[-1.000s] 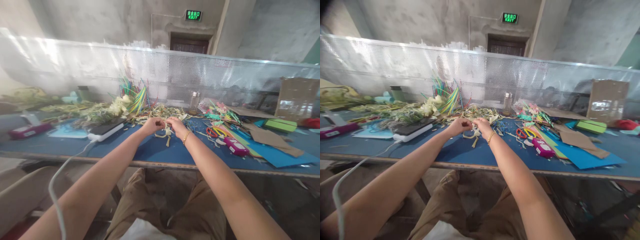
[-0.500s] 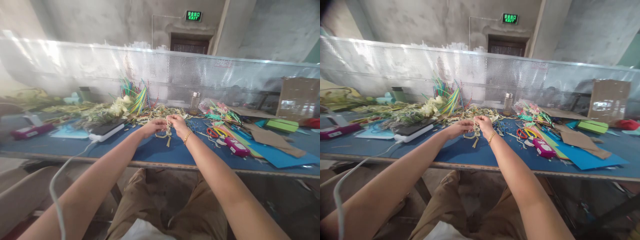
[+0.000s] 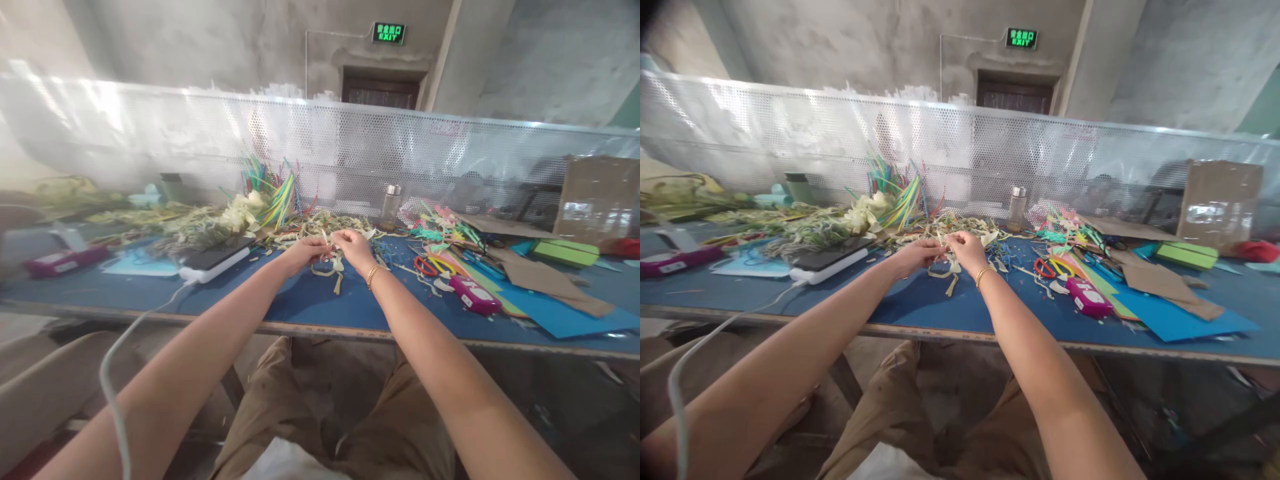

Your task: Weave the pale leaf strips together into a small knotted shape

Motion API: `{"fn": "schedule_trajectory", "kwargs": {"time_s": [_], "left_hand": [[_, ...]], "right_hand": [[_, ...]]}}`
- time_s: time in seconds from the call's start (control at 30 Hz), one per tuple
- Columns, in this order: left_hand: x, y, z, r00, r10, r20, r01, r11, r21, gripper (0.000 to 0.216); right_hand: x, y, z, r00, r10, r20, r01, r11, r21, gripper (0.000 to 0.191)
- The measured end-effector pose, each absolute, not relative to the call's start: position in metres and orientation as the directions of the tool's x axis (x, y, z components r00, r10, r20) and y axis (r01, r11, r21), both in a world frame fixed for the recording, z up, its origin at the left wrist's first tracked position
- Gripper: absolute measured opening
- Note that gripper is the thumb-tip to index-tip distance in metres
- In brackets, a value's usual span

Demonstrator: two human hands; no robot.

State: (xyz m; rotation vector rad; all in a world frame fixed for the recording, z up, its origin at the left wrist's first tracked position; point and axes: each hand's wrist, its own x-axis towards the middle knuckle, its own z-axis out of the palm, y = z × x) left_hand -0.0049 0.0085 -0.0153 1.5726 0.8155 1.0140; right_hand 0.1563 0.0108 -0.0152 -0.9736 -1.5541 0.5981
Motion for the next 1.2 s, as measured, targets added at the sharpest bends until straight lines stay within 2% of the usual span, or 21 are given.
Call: {"fn": "schedule_trajectory", "kwargs": {"time_s": [0.1,0.4,0.53,0.7,0.77,0.87,0.97,1.2], "left_hand": [[-0.007,0.012,-0.015,0.353,0.91,0.218,-0.009,-0.23,0.973,0.033],[-0.008,0.021,-0.02,0.32,0.912,0.256,-0.014,-0.266,0.964,0.027],[-0.007,0.018,-0.017,0.359,0.908,0.217,-0.155,-0.172,0.973,0.022],[-0.008,0.018,-0.013,0.3,0.943,0.148,-0.366,-0.029,0.93,0.012],[-0.009,0.021,-0.014,0.268,0.95,0.158,-0.41,-0.036,0.911,0.013],[-0.011,0.024,-0.015,0.248,0.952,0.18,-0.428,-0.059,0.902,0.009],[-0.012,0.024,-0.016,0.24,0.952,0.188,-0.416,-0.074,0.906,0.008],[-0.011,0.027,-0.018,0.217,0.959,0.181,-0.371,-0.091,0.924,0.016]], "right_hand": [[0.159,0.014,-0.016,-0.024,0.836,0.549,0.331,0.525,-0.784,0.023],[0.155,0.014,-0.015,0.072,0.849,0.523,0.156,0.509,-0.847,0.018],[0.159,0.017,-0.015,0.115,0.843,0.525,0.177,0.503,-0.846,0.022],[0.165,0.023,-0.018,0.328,0.768,0.55,0.371,0.43,-0.823,0.036],[0.165,0.022,-0.019,0.282,0.79,0.544,0.424,0.406,-0.81,0.031],[0.16,0.014,-0.019,0.092,0.862,0.499,0.478,0.401,-0.781,0.038],[0.152,0.006,-0.021,-0.036,0.856,0.515,0.49,0.464,-0.737,0.037],[0.144,0.007,-0.025,-0.036,0.833,0.552,0.341,0.53,-0.776,0.029]]}}
